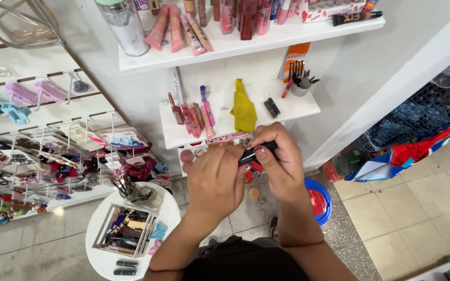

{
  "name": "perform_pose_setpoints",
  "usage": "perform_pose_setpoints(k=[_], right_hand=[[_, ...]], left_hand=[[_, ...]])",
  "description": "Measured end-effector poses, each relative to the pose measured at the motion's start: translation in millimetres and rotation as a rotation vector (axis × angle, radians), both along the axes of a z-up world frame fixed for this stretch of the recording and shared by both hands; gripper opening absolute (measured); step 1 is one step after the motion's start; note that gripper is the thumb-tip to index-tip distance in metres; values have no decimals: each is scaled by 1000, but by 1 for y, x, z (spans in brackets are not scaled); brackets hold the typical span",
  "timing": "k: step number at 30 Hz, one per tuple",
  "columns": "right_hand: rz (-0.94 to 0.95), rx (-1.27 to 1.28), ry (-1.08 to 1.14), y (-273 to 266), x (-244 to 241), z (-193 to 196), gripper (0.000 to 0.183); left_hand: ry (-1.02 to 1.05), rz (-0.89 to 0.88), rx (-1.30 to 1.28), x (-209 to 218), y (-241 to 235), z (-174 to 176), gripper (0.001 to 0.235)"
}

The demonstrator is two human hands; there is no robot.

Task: The person is cleaning and inspecting various cosmetic items like lipsticks and eyeliners using a yellow cloth in a retail setting.

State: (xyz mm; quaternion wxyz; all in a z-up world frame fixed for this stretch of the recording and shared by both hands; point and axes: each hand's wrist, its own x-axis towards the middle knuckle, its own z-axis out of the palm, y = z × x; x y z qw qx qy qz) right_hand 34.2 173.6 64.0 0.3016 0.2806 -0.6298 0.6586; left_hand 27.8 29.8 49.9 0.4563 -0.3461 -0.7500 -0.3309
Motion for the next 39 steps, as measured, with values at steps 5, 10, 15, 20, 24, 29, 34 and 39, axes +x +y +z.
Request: perform_pose_setpoints(k=[5, 10, 15, 20, 24, 29, 34, 39], right_hand=[[-17, -52, 28, 19, -8, -4, 21], [13, -106, 30, 27, -10, 4, 17], [117, -208, -44, 10, -11, 8, 16], [200, -370, -147, -13, -23, -11, 18], [113, -267, -30, -24, -31, -27, 33], [74, -257, 57, -25, -41, -18, 35], [2, -184, 127, -26, -40, -14, 38], [-81, -148, 157, -28, -32, -12, 36]], left_hand=[[-313, -243, 166, 0, -20, 9, 36], [-353, -243, 207, -2, -25, 22, 33], [-491, -377, 364, 1, -23, 28, 31], [-436, -339, 528, 0, -8, 18, 21], [-268, -262, 600, -1, 3, 9, 31], [-300, -393, 602, 2, 13, -2, 36], [-382, -541, 588, -7, 12, -22, 42], [-353, -568, 633, -6, 15, -28, 43]])
